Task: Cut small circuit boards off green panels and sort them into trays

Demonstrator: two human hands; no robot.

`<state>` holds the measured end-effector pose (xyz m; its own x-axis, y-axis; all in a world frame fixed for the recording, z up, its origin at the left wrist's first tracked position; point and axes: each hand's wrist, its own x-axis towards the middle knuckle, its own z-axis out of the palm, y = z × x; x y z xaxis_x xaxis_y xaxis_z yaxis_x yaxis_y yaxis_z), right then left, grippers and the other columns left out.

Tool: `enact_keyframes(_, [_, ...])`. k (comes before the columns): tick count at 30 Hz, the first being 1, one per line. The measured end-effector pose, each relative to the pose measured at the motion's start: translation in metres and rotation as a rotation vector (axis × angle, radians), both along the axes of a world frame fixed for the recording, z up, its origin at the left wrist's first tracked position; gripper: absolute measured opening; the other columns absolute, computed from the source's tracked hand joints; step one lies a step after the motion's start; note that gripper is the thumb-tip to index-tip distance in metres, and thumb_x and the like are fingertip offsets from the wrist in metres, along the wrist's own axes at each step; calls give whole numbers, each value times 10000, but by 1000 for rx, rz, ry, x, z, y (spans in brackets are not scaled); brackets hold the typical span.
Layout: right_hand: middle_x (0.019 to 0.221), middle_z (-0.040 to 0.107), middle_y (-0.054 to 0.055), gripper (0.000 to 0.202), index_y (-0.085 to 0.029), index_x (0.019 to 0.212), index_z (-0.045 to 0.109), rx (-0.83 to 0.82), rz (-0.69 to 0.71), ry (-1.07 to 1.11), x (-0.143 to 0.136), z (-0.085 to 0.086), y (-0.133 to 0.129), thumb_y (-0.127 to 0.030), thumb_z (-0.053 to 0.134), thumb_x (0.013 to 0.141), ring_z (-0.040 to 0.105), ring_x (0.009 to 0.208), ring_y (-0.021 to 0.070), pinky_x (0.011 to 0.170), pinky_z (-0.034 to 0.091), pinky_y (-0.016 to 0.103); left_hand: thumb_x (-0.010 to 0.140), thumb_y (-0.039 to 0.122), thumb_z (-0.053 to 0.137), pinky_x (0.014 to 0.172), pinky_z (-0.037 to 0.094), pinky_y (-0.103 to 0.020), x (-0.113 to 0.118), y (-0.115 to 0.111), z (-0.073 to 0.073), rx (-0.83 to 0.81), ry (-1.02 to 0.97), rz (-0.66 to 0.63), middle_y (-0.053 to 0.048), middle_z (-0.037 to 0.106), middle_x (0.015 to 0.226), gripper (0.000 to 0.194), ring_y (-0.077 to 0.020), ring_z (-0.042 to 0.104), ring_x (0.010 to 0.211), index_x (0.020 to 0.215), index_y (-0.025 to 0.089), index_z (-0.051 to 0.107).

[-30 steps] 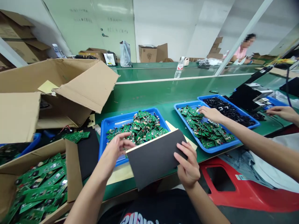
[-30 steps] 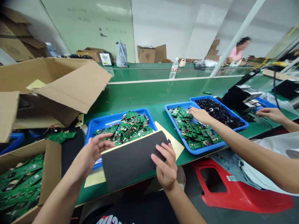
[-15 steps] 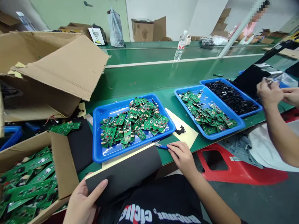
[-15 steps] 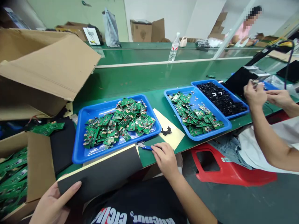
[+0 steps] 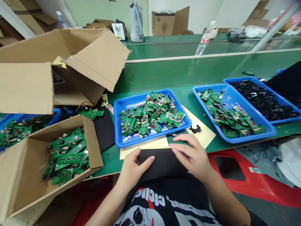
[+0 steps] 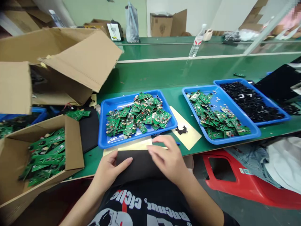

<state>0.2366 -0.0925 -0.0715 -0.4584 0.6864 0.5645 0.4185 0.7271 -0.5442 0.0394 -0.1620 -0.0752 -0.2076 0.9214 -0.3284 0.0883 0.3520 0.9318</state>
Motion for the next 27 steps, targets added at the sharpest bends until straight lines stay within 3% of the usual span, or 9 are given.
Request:
enact_keyframes(3, [909,587,68,186,-232,933,652,-8,174,-46,-28,8,-7,-171,511,828,544,880,191,733,464,355,663,333,645,576,452,-246,6,0,5,53,39,-60,-20,619,673,223,-141,545,634,731,123,613])
enact_keyframes(6, [846,589,59,164,-211,910,651,-13,228,-62,-46,4,-7,-192,503,841,536,807,172,709,449,335,694,318,616,548,410,-222,9,-3,8,113,142,-108,-4,578,633,192,-115,494,598,697,127,604])
enact_keyframes(11, [845,610,55,175,-186,954,617,-78,339,-67,-53,0,-2,-208,467,867,546,793,159,711,449,318,757,293,536,575,404,-230,4,-10,10,144,286,-213,-12,582,700,158,-123,488,634,762,143,586])
enact_keyframes(16, [785,630,33,136,-179,860,616,40,359,-80,-55,-2,-2,-162,481,857,557,765,150,822,425,367,850,309,377,681,417,-260,-5,-14,13,109,163,-334,-27,579,787,236,-139,498,718,799,150,544])
enact_keyframes(21, [779,644,27,133,-173,828,600,91,350,-98,-58,-7,-4,-128,476,844,569,743,135,874,418,377,857,337,363,647,380,-244,-8,-14,11,60,114,-275,-1,514,706,281,-120,421,653,685,158,494])
enact_keyframes(27, [783,658,23,146,-177,812,571,137,344,-51,-60,-15,-5,-78,463,824,593,739,120,880,437,332,805,375,436,560,334,-226,-7,-12,1,-41,-78,-189,8,477,629,286,-112,378,605,650,150,521])
